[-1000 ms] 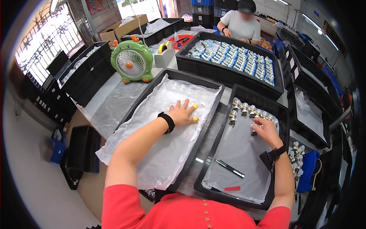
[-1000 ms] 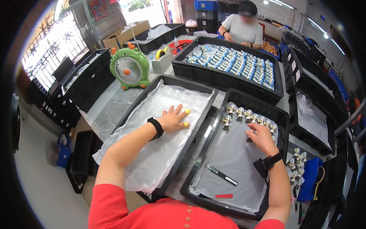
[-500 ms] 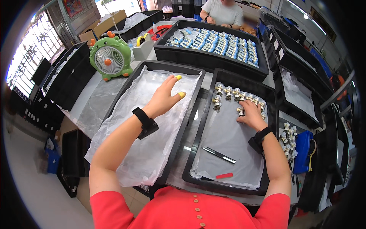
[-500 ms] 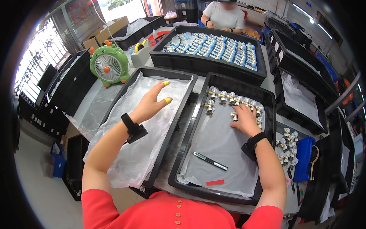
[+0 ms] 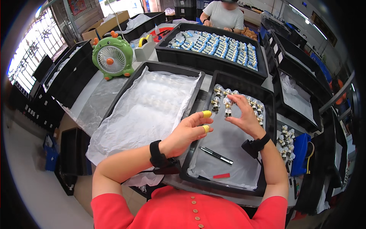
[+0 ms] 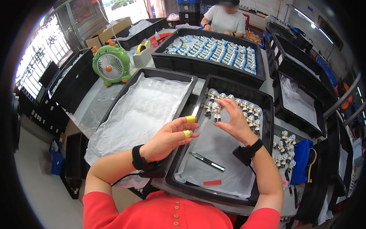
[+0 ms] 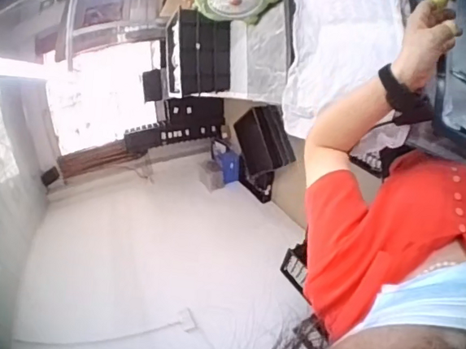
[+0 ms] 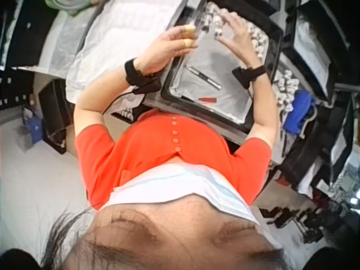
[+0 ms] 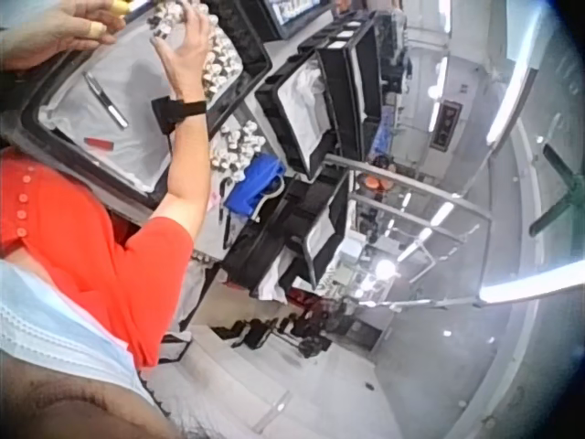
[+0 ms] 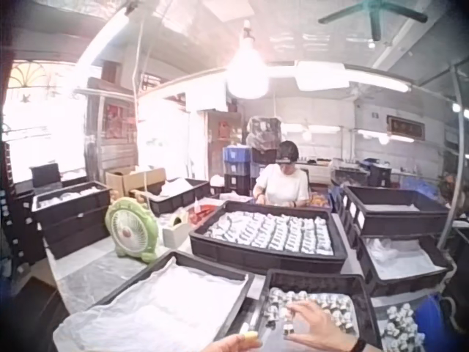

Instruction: The person uses a small tool to apply a substance to the base of small figurines. They handle the figurines one at a time, placing them into a black tray lined with white paper. The person also adjusts the paper lining in the tray during the process.

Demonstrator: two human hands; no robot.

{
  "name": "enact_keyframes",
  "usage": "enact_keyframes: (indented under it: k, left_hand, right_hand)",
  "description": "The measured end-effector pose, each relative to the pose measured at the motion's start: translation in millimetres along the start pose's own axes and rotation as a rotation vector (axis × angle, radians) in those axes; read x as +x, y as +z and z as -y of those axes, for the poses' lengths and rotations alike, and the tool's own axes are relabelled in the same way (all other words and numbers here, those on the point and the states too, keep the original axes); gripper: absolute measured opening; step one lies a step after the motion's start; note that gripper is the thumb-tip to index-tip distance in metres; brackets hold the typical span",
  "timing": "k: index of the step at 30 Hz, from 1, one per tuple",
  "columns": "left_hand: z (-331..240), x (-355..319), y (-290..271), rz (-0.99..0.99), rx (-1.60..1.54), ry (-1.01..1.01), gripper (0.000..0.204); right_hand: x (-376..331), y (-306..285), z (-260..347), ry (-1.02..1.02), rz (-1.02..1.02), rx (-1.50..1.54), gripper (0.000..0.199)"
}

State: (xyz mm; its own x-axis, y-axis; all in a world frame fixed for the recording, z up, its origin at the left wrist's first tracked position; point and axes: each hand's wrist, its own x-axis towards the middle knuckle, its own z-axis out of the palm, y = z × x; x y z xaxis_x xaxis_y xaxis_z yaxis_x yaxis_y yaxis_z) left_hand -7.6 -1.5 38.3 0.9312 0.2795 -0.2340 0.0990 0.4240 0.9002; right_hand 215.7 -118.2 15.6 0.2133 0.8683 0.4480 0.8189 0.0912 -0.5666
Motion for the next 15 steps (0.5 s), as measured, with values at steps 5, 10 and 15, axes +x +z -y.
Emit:
enact_keyframes:
  k: [5,10,15]
  left_hand:
    - [8,16,-1,-0.037,-0.072,0.008,0.060]
    - [13,27,-4,0.004,-0.154,0.034,0.062]
    - [16,33,-10,0.071,-0.225,0.032,0.059]
  right_hand:
    - [0,6,27,-0.090,0.008,0.065,0.065]
    - [-1,15,30,-0.142,0.011,0.081,0.066]
    - [-3,23,27,-0.150,0.024,0.123,0.068]
